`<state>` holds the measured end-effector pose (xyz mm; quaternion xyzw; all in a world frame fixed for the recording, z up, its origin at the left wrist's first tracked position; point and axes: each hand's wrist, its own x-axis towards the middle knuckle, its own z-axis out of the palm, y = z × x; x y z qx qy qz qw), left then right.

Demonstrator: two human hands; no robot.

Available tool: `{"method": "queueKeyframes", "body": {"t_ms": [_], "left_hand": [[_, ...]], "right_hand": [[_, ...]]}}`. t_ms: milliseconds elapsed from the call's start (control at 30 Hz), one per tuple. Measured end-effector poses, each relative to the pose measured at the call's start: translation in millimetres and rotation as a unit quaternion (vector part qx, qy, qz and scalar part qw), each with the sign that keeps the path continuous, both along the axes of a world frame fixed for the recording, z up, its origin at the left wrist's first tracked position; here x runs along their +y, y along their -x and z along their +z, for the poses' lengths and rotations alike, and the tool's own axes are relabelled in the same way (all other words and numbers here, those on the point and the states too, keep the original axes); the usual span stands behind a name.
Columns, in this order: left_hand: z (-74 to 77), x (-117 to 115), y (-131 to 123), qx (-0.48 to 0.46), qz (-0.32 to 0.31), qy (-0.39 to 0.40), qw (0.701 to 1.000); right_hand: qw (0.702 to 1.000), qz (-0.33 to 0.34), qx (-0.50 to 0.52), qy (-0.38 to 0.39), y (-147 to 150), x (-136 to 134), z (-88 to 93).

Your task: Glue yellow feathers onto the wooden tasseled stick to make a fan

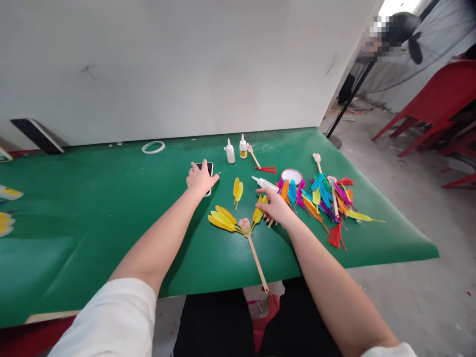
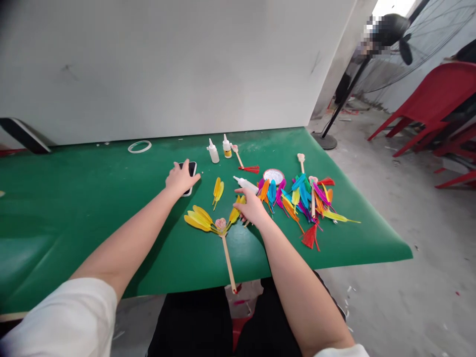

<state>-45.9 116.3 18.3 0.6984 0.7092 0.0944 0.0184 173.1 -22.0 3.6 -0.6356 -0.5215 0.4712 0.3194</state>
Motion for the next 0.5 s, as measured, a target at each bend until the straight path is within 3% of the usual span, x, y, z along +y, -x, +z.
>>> {"method": "queueKeyframes", "body": {"t_ms": [133,333,500], "left_hand": [[-7.4,5,-3,-0.014,0.022,-0.012,1.0],[-0.7,5,-7,-0.039,0.033,-0.031,0.998],[-3.1,-19,10,-0.064,-0.016,-0.059,0.996]], "right_hand": [[1.0,0.003,-0.004,0.005,1,0,2.9],[1.0,0.01,-0.02,0.02,1,-2,8.4],[1.0,0.006,-0.02,0.011,1,-2,9.5]]}}
